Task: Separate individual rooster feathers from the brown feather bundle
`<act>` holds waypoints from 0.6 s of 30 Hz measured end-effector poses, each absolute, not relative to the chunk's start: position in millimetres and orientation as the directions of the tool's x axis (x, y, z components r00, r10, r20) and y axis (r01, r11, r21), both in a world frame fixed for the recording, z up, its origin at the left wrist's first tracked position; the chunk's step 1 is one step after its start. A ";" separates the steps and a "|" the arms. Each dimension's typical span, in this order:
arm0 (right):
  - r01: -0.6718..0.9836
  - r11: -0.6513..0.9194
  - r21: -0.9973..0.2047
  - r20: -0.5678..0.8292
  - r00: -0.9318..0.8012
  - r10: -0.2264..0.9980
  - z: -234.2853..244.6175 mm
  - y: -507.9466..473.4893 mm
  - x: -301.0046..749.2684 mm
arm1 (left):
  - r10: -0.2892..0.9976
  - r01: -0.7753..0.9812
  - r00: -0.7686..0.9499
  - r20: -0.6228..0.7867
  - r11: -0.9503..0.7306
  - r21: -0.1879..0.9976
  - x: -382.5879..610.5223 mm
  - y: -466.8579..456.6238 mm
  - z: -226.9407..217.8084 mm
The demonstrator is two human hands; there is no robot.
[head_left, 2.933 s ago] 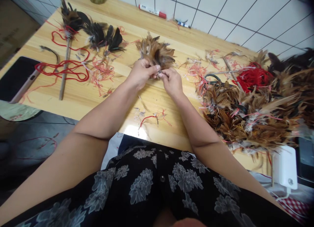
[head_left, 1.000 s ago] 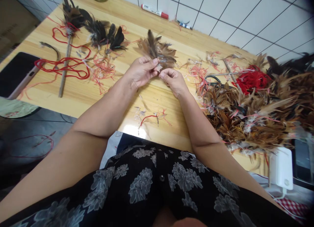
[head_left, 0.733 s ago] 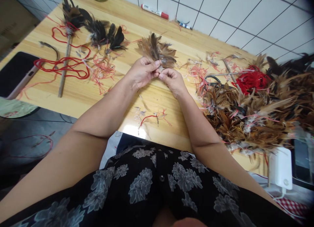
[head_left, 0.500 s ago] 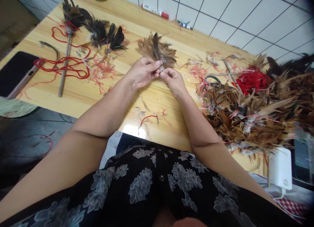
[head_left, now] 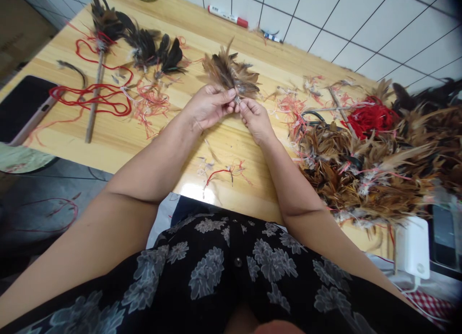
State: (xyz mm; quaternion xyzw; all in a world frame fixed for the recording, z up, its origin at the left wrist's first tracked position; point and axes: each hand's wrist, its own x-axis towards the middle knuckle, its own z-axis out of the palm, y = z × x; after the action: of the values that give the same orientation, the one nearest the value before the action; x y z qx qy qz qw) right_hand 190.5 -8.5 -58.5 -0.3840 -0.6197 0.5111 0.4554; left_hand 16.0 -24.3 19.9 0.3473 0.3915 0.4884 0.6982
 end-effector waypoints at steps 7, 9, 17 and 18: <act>0.103 0.189 -0.977 0.145 -0.332 0.932 -55.1 -7.5 191.4 | 0.964 -0.455 0.148 -0.220 0.264 0.851 15.4 -19.8 14.2; 0.128 0.193 -0.973 0.140 -0.336 0.931 -51.7 -9.2 191.4 | 0.971 -0.472 0.107 -0.213 0.238 0.849 12.4 -14.7 9.9; 0.129 0.162 -0.978 0.144 -0.134 0.980 -57.5 0.7 199.6 | 0.988 -0.458 -0.082 -0.130 0.079 0.886 -18.8 2.9 14.3; 0.130 0.180 -0.975 0.169 -0.096 0.981 -61.7 4.9 203.3 | 0.989 -0.451 -0.085 -0.124 0.073 0.889 -20.5 2.7 16.0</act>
State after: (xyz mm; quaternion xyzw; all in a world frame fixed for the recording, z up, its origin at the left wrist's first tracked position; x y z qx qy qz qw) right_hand 203.3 4.9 -61.7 -0.4659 -0.5962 0.4390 0.4845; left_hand -20.5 2.7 16.0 0.3171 0.4238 0.6025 0.5974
